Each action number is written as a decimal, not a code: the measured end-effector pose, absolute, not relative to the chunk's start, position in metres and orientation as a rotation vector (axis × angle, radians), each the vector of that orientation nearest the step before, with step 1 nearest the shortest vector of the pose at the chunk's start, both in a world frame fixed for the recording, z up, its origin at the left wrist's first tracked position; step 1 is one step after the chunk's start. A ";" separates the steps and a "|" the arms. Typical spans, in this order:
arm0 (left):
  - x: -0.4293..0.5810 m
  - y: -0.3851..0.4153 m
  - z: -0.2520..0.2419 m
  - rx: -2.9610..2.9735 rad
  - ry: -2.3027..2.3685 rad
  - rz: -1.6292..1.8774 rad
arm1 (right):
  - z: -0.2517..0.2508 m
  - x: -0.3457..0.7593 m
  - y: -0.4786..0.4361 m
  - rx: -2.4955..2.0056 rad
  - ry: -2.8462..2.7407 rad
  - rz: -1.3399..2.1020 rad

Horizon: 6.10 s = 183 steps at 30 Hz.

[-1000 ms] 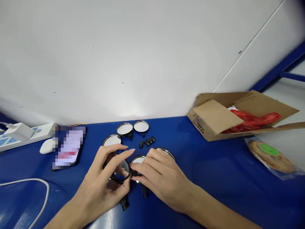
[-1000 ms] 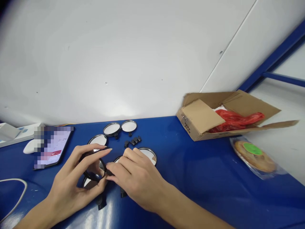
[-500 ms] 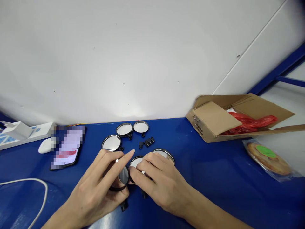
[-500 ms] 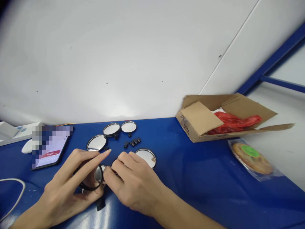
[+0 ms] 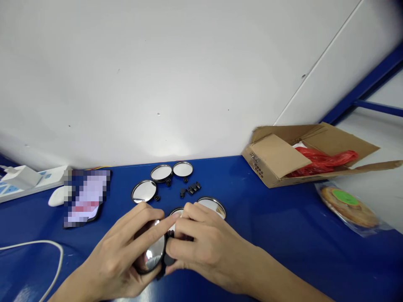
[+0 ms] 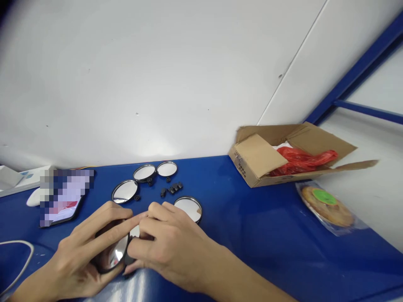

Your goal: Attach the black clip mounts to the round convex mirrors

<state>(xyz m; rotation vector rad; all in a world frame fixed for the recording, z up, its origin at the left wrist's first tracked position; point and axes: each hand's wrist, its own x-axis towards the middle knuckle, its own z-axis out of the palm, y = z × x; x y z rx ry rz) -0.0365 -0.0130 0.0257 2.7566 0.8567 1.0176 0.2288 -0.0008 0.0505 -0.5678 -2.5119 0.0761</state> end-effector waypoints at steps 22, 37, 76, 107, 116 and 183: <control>-0.047 0.014 0.033 2.355 1.470 1.226 | 0.033 0.277 0.046 -1.485 -1.848 0.456; -0.041 0.007 0.032 2.617 1.322 1.234 | 0.028 0.261 0.047 -1.420 -1.953 0.648; -0.028 -0.002 0.029 2.327 1.395 1.157 | 0.057 0.210 0.008 -0.871 -2.390 -0.120; -0.032 0.002 0.031 2.196 1.532 1.228 | 0.037 0.224 0.102 -1.607 -2.163 0.098; -0.033 0.002 0.032 2.236 1.441 1.203 | 0.045 0.231 0.095 -1.616 -2.139 0.125; -0.018 -0.013 0.021 2.375 1.179 0.901 | 0.028 0.225 0.004 -0.701 -2.438 -0.296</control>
